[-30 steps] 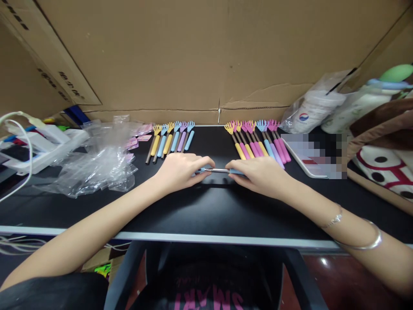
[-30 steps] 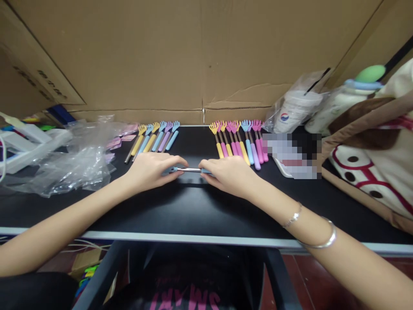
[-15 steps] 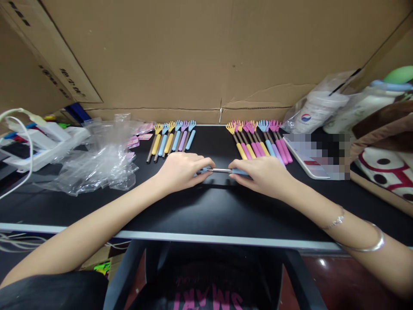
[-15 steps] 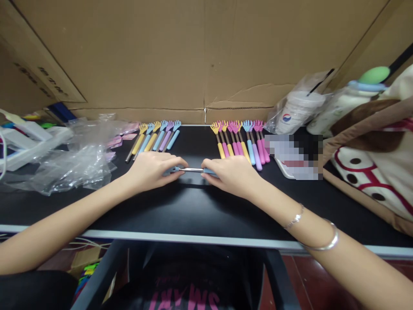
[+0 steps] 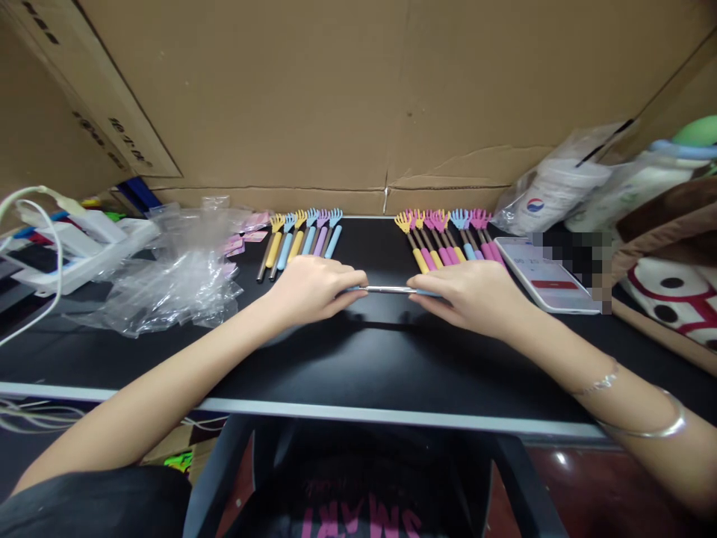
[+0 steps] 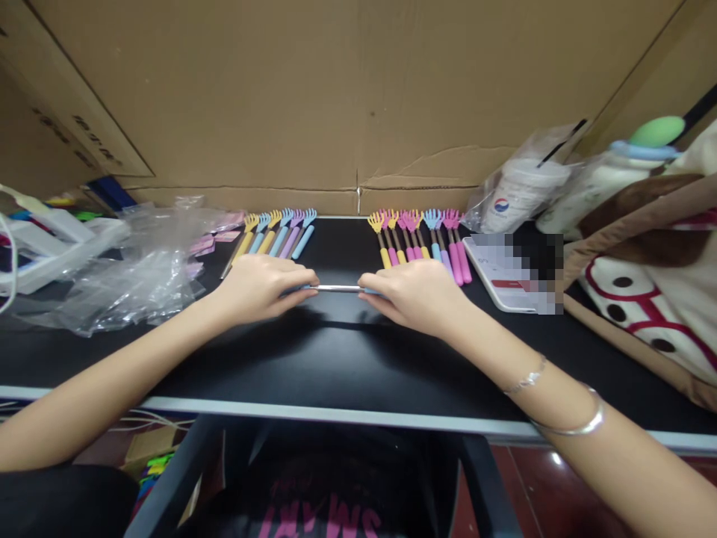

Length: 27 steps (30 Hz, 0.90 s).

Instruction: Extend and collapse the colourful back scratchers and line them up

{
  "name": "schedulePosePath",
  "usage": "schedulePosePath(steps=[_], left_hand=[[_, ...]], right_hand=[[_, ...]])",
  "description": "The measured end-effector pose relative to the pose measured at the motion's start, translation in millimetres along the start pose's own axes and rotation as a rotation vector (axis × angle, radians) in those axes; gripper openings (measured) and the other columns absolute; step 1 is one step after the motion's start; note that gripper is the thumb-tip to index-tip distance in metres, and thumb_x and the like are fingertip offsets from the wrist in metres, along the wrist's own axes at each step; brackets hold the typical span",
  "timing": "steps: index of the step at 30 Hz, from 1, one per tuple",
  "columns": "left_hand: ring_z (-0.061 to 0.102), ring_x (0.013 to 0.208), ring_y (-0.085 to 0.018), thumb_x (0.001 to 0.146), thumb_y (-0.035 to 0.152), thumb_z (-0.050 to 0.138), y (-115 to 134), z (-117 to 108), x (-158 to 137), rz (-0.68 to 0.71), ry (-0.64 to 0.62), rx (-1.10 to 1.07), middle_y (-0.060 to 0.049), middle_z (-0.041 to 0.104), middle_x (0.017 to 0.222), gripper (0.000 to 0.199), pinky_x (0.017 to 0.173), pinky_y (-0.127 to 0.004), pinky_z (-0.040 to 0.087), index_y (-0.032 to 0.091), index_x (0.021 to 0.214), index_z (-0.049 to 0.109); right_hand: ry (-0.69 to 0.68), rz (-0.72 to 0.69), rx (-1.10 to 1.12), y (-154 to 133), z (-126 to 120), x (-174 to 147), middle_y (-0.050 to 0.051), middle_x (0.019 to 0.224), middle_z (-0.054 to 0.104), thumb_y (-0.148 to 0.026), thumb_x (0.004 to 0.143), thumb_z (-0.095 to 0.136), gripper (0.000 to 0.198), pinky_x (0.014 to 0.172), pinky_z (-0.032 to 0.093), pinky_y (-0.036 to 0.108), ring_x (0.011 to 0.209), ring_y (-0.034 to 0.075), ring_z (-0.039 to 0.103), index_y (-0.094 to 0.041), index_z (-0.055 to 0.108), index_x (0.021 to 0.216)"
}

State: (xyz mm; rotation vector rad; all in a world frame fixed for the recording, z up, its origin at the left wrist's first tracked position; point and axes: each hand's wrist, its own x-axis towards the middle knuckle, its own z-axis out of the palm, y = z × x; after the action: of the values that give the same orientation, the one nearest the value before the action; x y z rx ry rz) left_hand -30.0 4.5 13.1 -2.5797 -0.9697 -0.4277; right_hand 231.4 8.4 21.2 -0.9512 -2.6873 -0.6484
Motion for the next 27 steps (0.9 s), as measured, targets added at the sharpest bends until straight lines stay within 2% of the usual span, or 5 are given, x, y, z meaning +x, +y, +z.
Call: schedulePosePath(steps=[6,12,17,21,27], left_hand=[[0.061,0.066,-0.015,0.096,0.041,0.033,-36,-14,-5,-0.016,0.058,0.171,-0.001,0.065,0.069,0.038,0.052,-0.024,0.027,0.021,0.083,0.063],[0.058,0.064,-0.015,0.096,0.042,0.030,-45,-20,-1,0.047,0.033,0.250,-0.001,0.062,0.068,0.040,0.052,-0.024,0.029,0.023,0.083,0.062],[0.056,0.067,-0.015,0.096,0.045,0.030,-77,-30,-43,-0.115,-0.011,0.472,-0.003,0.062,0.072,0.041,0.052,-0.024,0.027,0.022,0.077,0.060],[0.052,0.071,-0.015,0.097,0.040,0.034,-93,-36,-79,-0.077,-0.032,0.598,0.000,0.061,0.070,0.034,0.053,-0.024,0.027,0.021,0.082,0.058],[0.047,0.071,-0.015,0.096,0.038,0.038,-107,-40,-93,-0.019,0.030,0.741,0.000,0.058,0.065,0.034,0.053,-0.025,0.026,0.020,0.073,0.054]], right_hand=[[0.047,0.104,-0.174,52,-7,-27,0.003,0.074,0.069,-0.045,0.092,0.035,0.039,0.051,0.018,0.026,0.063,0.013,0.056,-0.022,0.067,0.091],[-0.011,0.142,-0.290,74,-12,-53,0.005,0.084,0.071,-0.047,0.092,0.036,0.041,0.054,0.024,0.026,0.069,0.013,0.057,-0.022,0.068,0.089],[-0.062,0.413,-0.404,103,-19,-98,0.008,0.091,0.070,-0.049,0.092,0.031,0.047,0.054,0.026,0.027,0.074,0.016,0.058,-0.019,0.067,0.097],[-0.140,0.452,-0.430,116,-23,-128,0.012,0.091,0.067,-0.043,0.092,0.030,0.046,0.057,0.029,0.029,0.080,0.019,0.058,-0.016,0.065,0.101],[-0.207,0.504,-0.423,136,-22,-143,0.013,0.099,0.065,-0.039,0.091,0.032,0.043,0.058,0.031,0.029,0.086,0.021,0.056,-0.014,0.064,0.103]])
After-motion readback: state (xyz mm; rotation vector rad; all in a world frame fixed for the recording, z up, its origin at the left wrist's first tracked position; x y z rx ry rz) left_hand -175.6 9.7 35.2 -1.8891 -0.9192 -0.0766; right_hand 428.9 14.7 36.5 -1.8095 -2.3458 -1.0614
